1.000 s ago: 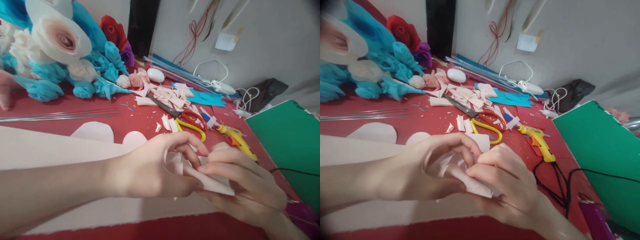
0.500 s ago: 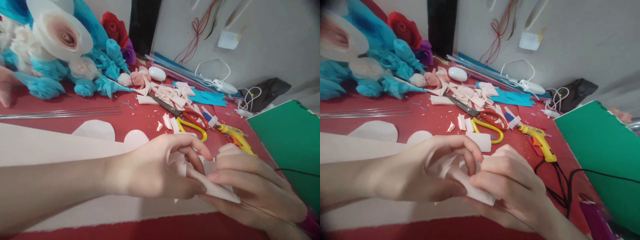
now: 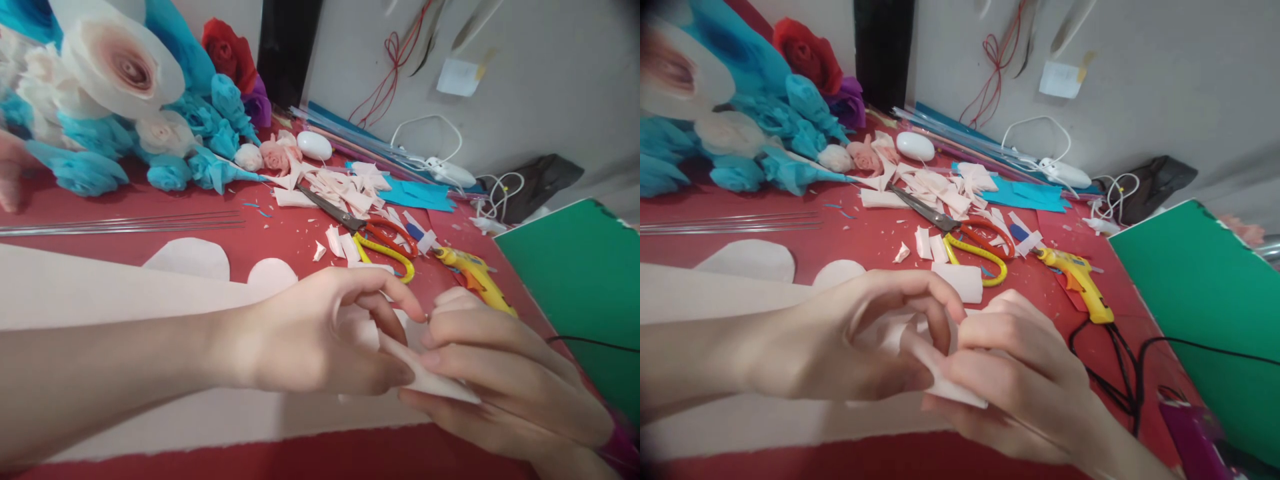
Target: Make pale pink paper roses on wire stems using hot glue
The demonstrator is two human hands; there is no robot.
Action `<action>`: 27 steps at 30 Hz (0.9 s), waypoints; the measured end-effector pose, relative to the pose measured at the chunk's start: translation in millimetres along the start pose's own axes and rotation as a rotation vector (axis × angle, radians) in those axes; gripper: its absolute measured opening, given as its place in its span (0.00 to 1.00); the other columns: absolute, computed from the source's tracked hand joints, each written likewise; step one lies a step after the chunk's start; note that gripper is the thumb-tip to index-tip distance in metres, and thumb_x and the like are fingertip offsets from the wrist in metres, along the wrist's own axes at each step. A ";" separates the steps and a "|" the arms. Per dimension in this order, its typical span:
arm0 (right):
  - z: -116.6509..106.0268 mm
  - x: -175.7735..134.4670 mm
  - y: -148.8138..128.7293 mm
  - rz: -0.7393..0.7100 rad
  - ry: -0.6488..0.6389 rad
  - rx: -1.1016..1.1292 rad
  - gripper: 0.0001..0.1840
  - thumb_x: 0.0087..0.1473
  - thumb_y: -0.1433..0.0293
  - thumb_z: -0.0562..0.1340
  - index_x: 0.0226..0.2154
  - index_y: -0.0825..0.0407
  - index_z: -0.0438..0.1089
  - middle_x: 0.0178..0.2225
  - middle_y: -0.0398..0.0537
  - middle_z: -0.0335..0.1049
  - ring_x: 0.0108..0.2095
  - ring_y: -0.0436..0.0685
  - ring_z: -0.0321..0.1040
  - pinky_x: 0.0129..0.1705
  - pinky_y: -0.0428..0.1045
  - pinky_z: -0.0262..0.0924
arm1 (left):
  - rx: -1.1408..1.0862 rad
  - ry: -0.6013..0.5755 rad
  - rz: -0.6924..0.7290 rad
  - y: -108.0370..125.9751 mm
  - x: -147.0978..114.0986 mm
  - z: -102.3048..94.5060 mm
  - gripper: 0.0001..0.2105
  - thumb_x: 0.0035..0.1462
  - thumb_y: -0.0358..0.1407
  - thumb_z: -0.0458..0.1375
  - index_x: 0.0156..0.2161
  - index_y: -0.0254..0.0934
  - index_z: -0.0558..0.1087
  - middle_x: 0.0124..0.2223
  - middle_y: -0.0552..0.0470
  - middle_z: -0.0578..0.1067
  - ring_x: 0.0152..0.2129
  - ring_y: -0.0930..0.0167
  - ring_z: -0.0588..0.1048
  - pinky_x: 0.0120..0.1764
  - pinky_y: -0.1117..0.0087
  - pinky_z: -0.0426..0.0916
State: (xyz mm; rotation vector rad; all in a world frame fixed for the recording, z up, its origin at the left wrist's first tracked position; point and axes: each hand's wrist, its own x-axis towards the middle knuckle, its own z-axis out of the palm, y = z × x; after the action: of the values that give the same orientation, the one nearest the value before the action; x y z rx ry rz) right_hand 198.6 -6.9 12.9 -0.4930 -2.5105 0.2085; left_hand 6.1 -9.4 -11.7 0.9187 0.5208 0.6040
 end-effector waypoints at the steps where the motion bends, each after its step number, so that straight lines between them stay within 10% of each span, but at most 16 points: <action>1: -0.3 0.9 0.0 0.006 -0.009 0.010 0.03 0.56 0.74 0.59 0.34 0.55 0.63 0.32 0.41 0.63 0.31 0.45 0.63 0.38 0.46 0.61 | -0.022 0.002 -0.002 -0.2 0.1 0.2 0.10 0.48 0.24 0.57 0.35 0.38 0.66 0.31 0.57 0.69 0.23 0.77 0.68 0.26 0.76 0.61; 27: -5.6 -3.0 1.0 0.109 -0.012 0.074 0.05 0.55 0.74 0.61 0.36 0.50 0.64 0.28 0.41 0.67 0.28 0.48 0.65 0.32 0.45 0.64 | 0.099 0.001 0.083 -3.1 0.8 -7.6 0.10 0.50 0.28 0.59 0.38 0.39 0.67 0.35 0.56 0.70 0.26 0.78 0.70 0.28 0.79 0.65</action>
State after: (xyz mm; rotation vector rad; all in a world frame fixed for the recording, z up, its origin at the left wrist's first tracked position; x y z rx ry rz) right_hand 204.4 -6.9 15.7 -0.6002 -2.4798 0.3463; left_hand 2.6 -6.0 -18.3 1.0373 0.5189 0.6579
